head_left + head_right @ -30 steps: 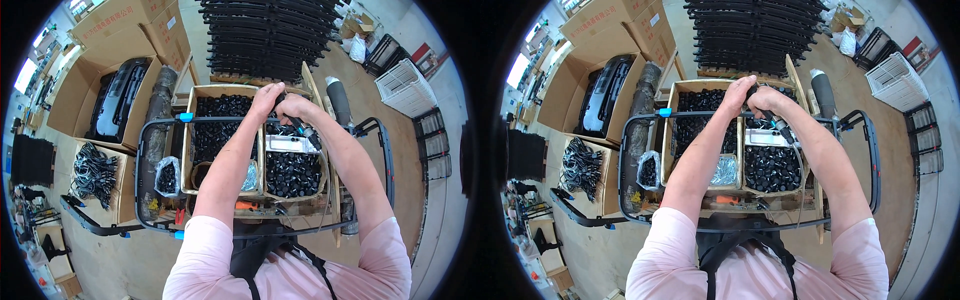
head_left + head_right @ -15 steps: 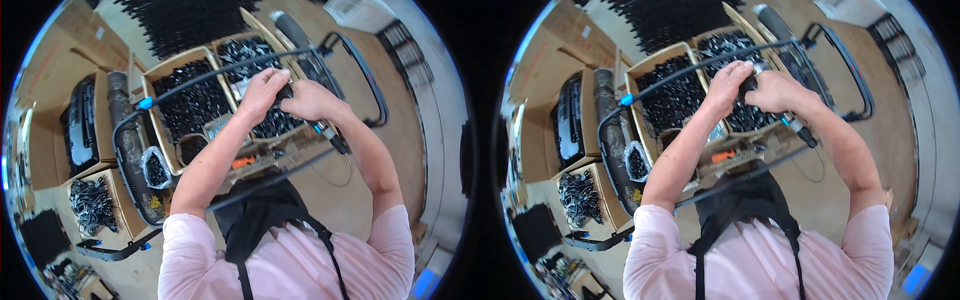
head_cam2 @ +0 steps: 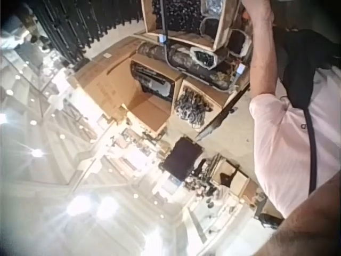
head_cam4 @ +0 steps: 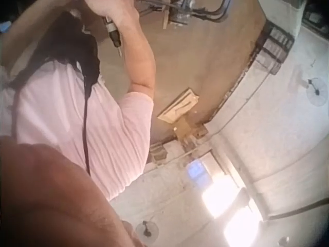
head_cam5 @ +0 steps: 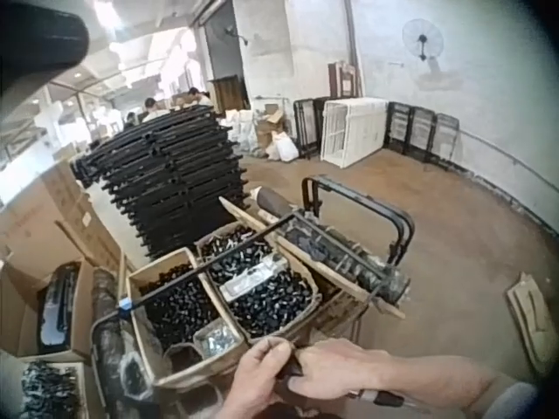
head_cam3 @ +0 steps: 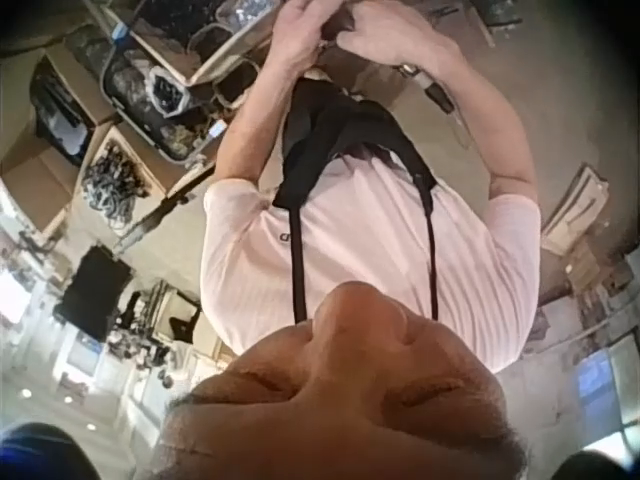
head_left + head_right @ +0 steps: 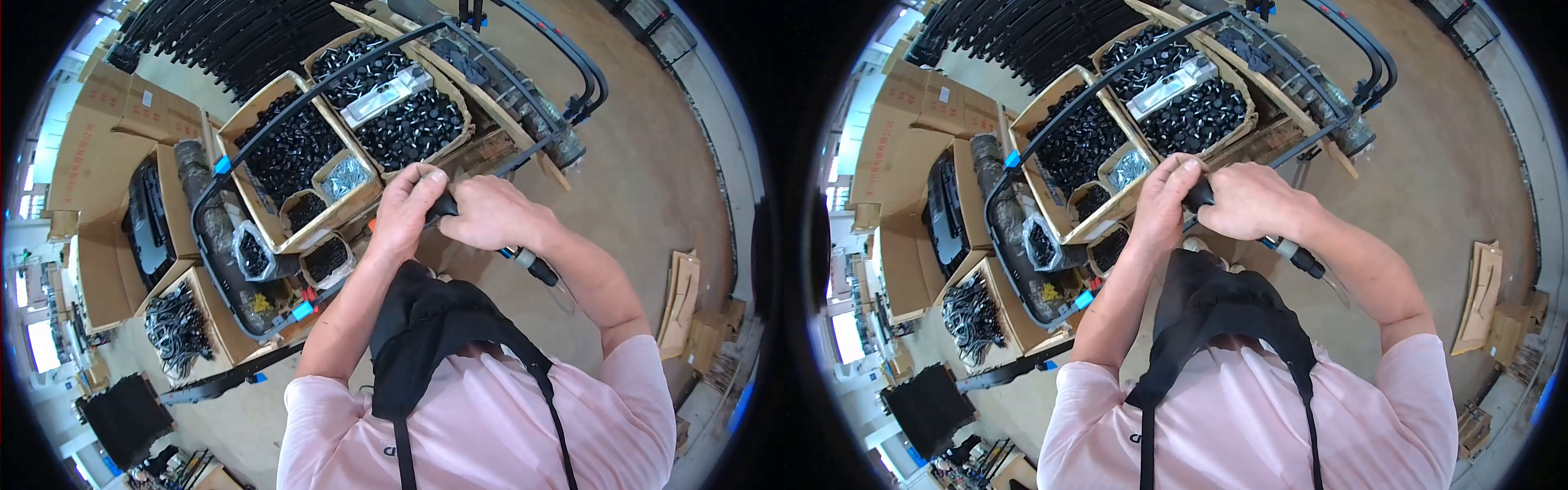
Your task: Assembling components of a leaf blower, including wiring and housing pieces, using a pneumatic tool.
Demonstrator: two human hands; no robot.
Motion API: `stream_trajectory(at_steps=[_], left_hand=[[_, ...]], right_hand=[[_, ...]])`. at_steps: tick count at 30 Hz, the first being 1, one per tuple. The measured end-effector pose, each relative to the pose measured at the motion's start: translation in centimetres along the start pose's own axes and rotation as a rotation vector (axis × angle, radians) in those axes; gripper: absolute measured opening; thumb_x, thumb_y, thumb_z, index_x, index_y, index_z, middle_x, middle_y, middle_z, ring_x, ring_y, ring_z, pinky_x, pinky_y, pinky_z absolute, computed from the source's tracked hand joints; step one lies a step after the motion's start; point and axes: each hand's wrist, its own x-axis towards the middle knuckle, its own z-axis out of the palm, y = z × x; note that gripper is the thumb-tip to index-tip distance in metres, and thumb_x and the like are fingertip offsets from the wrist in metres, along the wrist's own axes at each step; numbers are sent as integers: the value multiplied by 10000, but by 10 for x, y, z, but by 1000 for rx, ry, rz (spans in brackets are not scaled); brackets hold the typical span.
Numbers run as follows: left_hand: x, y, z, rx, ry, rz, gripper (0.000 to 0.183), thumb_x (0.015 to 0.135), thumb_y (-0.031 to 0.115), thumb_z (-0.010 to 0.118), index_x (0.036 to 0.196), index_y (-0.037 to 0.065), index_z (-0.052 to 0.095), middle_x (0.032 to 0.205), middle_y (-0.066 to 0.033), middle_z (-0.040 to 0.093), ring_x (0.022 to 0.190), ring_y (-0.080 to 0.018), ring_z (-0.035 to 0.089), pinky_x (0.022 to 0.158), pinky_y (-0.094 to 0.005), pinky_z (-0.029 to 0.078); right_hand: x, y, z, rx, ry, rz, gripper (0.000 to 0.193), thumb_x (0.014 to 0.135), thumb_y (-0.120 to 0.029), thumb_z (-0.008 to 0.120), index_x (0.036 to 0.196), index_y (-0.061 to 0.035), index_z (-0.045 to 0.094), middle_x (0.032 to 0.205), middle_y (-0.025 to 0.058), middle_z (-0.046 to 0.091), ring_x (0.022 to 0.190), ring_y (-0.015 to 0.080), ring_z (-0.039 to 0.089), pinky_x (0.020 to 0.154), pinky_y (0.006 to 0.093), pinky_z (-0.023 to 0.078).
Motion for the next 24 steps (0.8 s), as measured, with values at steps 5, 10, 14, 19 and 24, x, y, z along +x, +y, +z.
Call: stream_trajectory(at_steps=[5,10,14,19,24], left_hand=[[-21,-9,3,21,123,51,174,1049,231,662,1079,61,680,944,22,660,850,-64,579,777,-250,487],[-26,-19,0,22,173,131,190,1049,246,658,1052,59,691,935,16,660,834,-70,570,761,-251,473],[-27,-21,-2,20,182,148,208,1046,261,660,1043,56,693,934,14,657,838,-76,567,767,-256,468],[-24,-21,-4,2,191,173,207,1046,267,661,1034,62,688,928,15,653,834,-70,563,757,-254,469],[-23,-16,-3,-25,180,106,202,1048,265,656,1036,64,676,927,24,647,828,-62,561,746,-248,471]], right_hand=[[-2,4,20,-18,45,-86,423,832,-332,624,819,81,715,796,293,705,804,463,717,788,523,575],[-3,-1,25,-37,17,-80,440,815,-331,621,830,96,723,824,303,713,828,452,726,813,516,578],[-3,-5,26,-55,20,-61,451,800,-335,626,863,99,731,840,305,718,840,449,729,824,506,579],[0,-8,24,-68,25,-65,447,794,-335,629,884,90,736,872,311,721,858,449,729,822,510,576],[3,-7,26,-69,15,-39,440,795,-335,629,887,81,739,877,309,722,857,448,728,818,511,573]])
